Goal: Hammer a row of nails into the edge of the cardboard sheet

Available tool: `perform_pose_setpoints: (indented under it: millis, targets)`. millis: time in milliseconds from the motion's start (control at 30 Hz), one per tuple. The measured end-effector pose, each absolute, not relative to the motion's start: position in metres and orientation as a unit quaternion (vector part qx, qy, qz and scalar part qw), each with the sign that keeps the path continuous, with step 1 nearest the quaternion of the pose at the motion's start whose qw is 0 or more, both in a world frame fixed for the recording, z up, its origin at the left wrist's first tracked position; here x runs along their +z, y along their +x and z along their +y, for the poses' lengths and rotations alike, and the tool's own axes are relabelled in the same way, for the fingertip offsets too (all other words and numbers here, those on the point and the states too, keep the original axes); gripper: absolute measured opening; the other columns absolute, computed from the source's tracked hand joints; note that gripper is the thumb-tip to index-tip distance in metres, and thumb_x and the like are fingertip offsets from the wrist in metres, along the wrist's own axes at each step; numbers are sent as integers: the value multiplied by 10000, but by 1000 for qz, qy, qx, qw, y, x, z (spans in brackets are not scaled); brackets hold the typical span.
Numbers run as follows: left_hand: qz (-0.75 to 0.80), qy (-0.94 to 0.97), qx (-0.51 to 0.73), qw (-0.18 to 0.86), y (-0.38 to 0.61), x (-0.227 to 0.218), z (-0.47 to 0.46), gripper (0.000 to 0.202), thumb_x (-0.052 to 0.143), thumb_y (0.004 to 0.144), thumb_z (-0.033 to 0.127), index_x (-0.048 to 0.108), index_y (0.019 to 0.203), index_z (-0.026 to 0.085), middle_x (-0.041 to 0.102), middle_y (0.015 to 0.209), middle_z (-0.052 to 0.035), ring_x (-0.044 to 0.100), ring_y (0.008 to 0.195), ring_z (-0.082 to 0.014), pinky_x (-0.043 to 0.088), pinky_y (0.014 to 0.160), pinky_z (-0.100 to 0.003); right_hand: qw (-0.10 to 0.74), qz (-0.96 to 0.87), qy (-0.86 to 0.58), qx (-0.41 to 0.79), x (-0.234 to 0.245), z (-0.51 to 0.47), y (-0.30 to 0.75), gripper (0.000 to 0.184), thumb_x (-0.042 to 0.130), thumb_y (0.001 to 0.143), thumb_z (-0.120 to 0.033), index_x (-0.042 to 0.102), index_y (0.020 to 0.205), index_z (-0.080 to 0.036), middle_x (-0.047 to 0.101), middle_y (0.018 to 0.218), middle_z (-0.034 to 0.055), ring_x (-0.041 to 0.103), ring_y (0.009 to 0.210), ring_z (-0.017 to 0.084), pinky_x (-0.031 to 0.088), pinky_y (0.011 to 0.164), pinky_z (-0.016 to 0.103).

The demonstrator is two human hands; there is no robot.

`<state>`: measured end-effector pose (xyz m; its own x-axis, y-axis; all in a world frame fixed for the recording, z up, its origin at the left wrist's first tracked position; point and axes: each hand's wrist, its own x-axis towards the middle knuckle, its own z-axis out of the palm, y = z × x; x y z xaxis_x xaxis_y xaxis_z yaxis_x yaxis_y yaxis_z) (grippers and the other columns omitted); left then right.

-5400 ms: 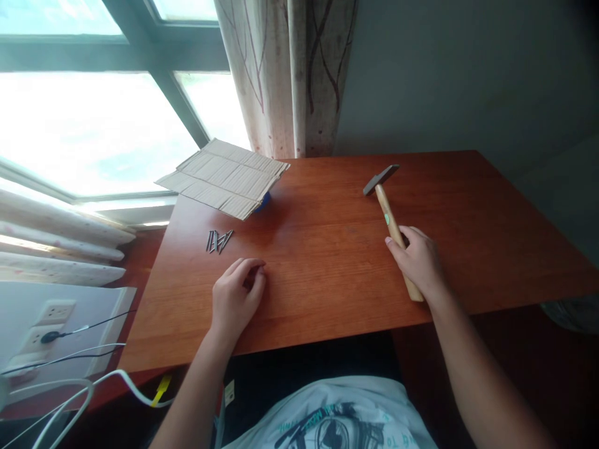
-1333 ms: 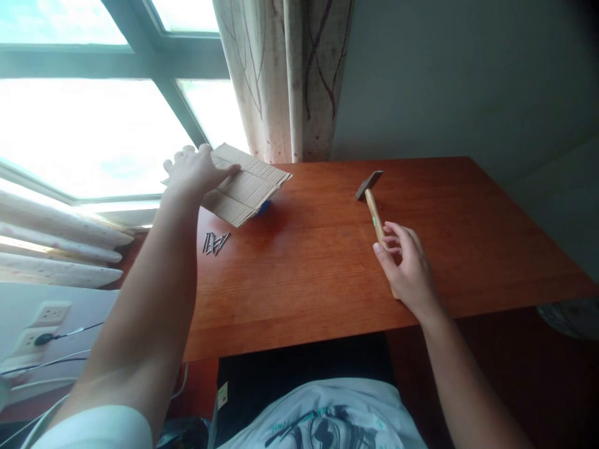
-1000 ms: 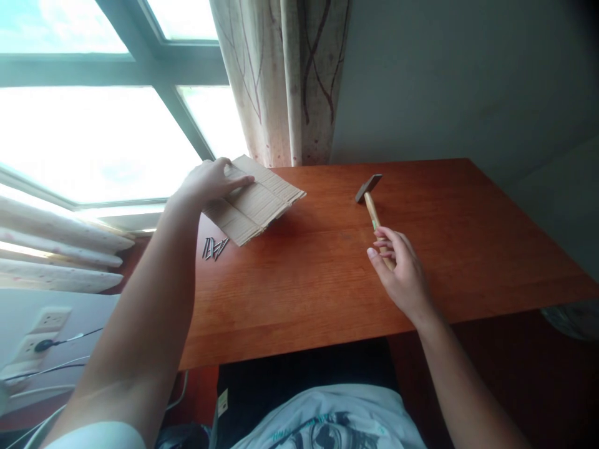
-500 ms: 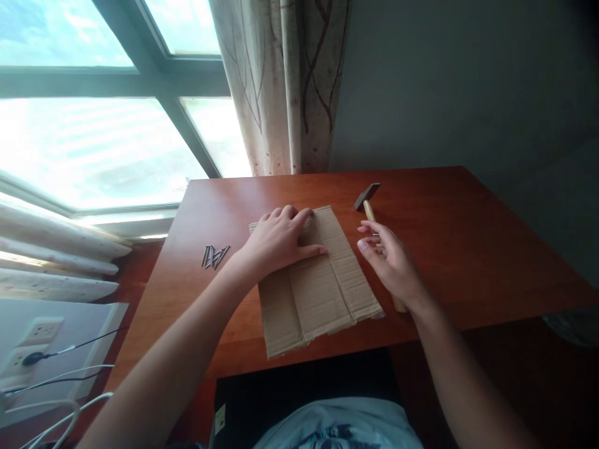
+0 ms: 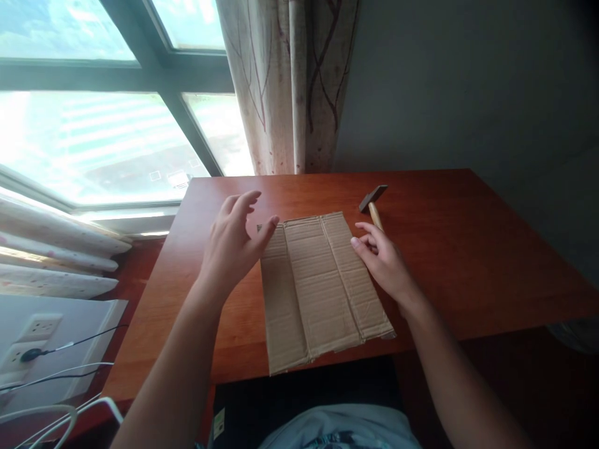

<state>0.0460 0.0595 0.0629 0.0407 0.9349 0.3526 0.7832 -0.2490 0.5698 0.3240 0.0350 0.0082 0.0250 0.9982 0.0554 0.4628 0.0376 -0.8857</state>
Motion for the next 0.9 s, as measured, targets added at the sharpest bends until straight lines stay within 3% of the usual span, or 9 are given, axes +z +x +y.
perform_pose_setpoints:
  millis: [167,300,500,700,900]
  targets:
    - [666,619,353,224,30,45,29,356,571,889,545,618,953,198,677,880,-36,636,735,-171,483,634,-274,372,-603,-607,360,11,30,323,496,533,923,-541,580,1268,-187,615,673,-13,547,615,167,423,618,318]
    - [612,583,364,392,34,35,7,409,539,906,538,552,698,186,538,633,2,527,619,-144,417,576,-250,388,-577,-597,399,12,28,318,467,561,912,-536,598,1237,-202,628,666,-13,540,575,162,407,555,304]
    - [544,525,412,509,49,38,-8,314,582,905,468,579,771,183,458,672,16,417,615,-120,360,545,-232,460,-502,-568,463,10,28,316,381,656,862,-493,664,1128,-220,719,798,35,670,729,205,531,658,337]
    - [507,528,416,539,60,40,-5,339,525,942,464,583,773,177,579,704,-17,499,628,-133,384,560,-251,520,-429,-602,428,27,27,344,332,732,802,-447,721,1065,-243,768,980,61,722,921,253,567,811,397]
    - [529,534,407,519,64,28,0,338,571,916,471,591,758,173,588,697,-13,512,622,-127,390,564,-246,511,-425,-634,395,26,23,374,319,700,831,-466,736,1093,-287,771,1020,63,731,908,275,591,774,423]
